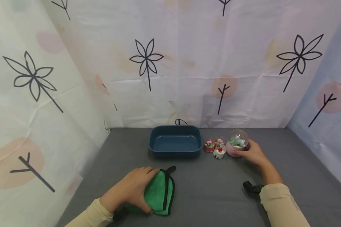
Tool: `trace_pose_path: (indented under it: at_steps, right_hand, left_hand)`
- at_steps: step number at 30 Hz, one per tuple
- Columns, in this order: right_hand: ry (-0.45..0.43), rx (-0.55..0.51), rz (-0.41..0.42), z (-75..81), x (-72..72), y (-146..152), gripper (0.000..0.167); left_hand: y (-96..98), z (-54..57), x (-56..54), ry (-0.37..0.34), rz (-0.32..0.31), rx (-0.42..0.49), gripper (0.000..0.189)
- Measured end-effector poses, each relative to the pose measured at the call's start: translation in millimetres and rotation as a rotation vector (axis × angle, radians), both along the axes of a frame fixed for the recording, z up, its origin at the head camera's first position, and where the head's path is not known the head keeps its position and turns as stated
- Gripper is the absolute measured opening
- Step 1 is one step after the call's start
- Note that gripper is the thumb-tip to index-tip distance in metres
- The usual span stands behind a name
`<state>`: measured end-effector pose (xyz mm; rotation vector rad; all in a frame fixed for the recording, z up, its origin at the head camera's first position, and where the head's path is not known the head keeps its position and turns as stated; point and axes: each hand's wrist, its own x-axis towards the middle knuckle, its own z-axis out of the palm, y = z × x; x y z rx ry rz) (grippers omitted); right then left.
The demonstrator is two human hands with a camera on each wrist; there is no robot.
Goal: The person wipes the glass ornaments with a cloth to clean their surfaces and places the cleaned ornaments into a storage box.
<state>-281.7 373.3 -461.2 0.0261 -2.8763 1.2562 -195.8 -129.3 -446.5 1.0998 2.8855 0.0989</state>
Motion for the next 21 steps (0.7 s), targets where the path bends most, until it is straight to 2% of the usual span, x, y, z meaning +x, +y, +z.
trace_pose_path:
  at_steps: [6, 13, 16, 21]
  right_hand:
    - [0.04, -0.025, -0.008, -2.6, 3.4, 0, 0.083]
    - [0.247, -0.019, -0.073, -7.2, 8.0, 1, 0.073]
    - [0.282, -0.003, -0.092, -6.0, 10.4, 4, 0.061]
    - [0.325, 0.024, -0.192, -3.3, 18.1, 8, 0.051]
  left_hand:
    - [0.8, -2.8, -0.5, 0.01, -0.001, 0.005, 0.129]
    - [2.4, -1.9, 1.4, 0.01, -0.022, 0.023, 0.123]
    - [3.2, -1.7, 1.6, 0.015, -0.022, 0.02, 0.123]
    - [2.9, -2.3, 1.0, 0.038, -0.036, 0.033, 0.121]
